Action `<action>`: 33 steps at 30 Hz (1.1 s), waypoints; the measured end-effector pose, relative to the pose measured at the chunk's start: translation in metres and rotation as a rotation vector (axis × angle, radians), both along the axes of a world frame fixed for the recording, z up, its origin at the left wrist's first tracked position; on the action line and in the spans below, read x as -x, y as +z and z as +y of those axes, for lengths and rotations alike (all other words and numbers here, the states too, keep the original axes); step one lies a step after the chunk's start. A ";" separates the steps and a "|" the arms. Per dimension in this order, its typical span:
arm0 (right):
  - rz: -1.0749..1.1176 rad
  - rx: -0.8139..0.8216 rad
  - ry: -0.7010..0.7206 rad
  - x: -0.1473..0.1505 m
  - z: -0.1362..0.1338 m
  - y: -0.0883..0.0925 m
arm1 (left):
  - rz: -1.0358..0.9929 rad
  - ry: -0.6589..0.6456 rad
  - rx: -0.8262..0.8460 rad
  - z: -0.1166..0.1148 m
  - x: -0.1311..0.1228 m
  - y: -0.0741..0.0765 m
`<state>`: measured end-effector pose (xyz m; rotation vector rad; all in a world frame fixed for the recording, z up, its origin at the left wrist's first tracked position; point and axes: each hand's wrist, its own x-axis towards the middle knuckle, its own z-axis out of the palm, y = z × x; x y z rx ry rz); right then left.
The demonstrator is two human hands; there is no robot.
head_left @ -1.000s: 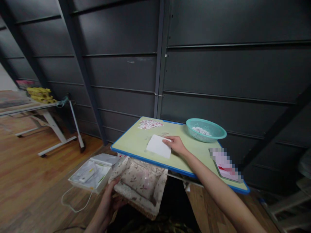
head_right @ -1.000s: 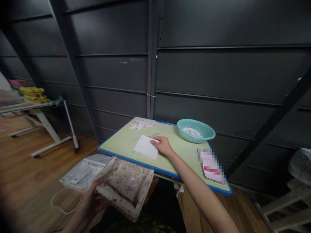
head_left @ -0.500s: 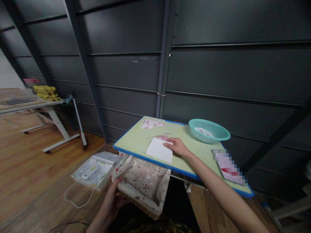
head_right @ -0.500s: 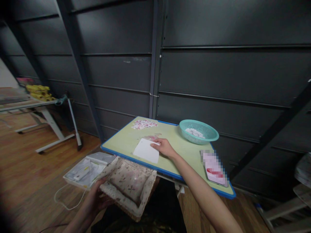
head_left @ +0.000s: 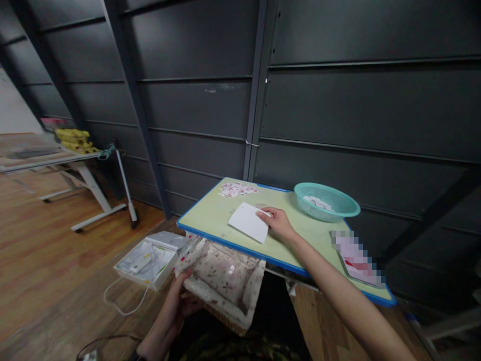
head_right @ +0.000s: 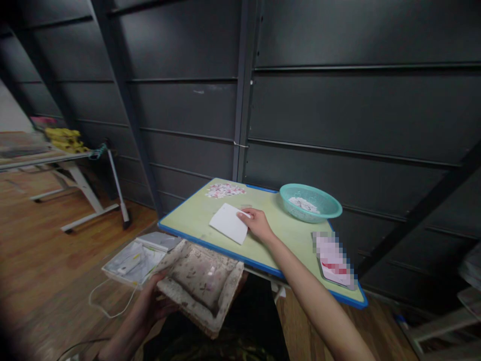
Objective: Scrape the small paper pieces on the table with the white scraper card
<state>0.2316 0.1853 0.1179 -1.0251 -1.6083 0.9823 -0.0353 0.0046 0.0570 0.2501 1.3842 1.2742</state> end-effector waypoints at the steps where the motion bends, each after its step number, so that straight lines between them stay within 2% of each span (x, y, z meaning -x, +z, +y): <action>1: -0.011 -0.022 -0.018 0.000 0.003 -0.001 | 0.006 0.001 -0.003 0.000 0.001 0.000; 6: -0.084 -0.121 -0.059 0.006 0.011 -0.004 | 0.025 -0.007 -0.026 0.000 0.009 -0.001; 9: -0.148 -0.152 -0.025 0.013 0.010 -0.003 | 0.026 -0.001 -0.026 0.000 0.010 -0.001; 15: -0.174 -0.108 0.107 0.031 -0.004 0.000 | 0.026 0.006 -0.007 0.001 0.008 0.006; 19: -0.142 -0.051 0.166 0.036 -0.003 0.011 | 0.023 -0.013 -0.006 0.000 0.008 0.007; 22: -0.072 -0.069 0.010 0.032 0.010 0.024 | 0.014 0.007 0.003 0.000 0.009 0.005; 26: -0.131 -0.244 -0.229 0.027 0.032 0.029 | 0.022 -0.005 -0.019 0.000 0.010 0.001; 30: -0.286 -0.371 -0.313 0.032 0.040 0.018 | 0.022 -0.020 -0.030 0.002 0.012 -0.005; 33: -0.391 -0.435 -0.318 0.039 0.037 0.011 | 0.028 -0.023 -0.036 0.001 0.013 -0.006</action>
